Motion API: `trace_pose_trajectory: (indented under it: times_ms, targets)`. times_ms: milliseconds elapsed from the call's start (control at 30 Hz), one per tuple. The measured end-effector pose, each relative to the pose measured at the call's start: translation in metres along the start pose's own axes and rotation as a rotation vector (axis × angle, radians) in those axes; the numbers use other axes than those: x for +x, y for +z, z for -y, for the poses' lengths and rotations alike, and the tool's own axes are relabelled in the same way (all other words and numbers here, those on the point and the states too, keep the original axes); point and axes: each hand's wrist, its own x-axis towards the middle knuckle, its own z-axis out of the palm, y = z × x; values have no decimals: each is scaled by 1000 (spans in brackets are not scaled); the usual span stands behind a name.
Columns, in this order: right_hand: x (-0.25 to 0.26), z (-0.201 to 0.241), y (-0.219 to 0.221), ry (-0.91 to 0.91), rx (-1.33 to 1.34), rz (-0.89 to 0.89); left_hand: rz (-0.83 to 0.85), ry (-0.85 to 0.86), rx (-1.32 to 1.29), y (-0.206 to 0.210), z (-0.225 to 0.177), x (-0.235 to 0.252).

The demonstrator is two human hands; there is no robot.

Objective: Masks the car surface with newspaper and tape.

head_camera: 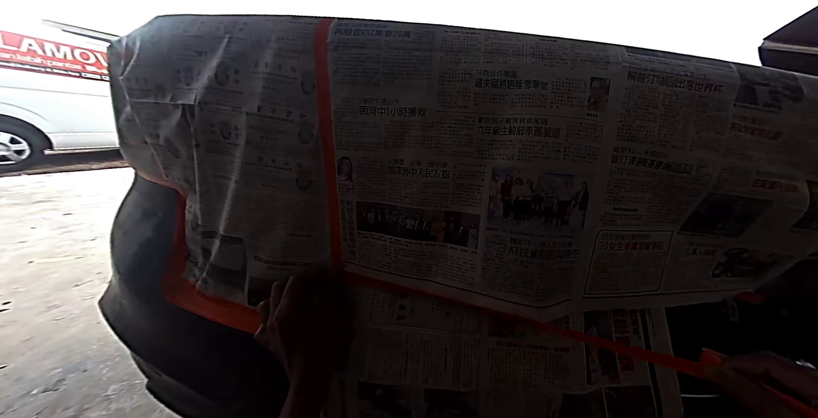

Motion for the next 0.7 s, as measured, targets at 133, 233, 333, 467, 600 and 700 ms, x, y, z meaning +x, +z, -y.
trace_pose_trajectory:
  times_ms: [133, 233, 333, 467, 600, 700]
  targets:
    - [25, -13, 16, 40, -31, -3, -16, 4, -5, 1, 1, -1]
    - [39, -13, 25, 85, -95, -37, -7, -19, 7, 2, -3, -3]
    - [51, -18, 39, 96, -150, -128, -37, -59, -51, 3, -8, -5]
    - [61, -22, 49, 100, -168, -167, -100, 37, 58, -1, -14, -7]
    - [63, -23, 51, 135, -169, -135, -91, 270, 187, 7, -25, -29]
    - [62, -21, 50, 132, -155, -135, 25, 399, 181, 9, -48, -60]
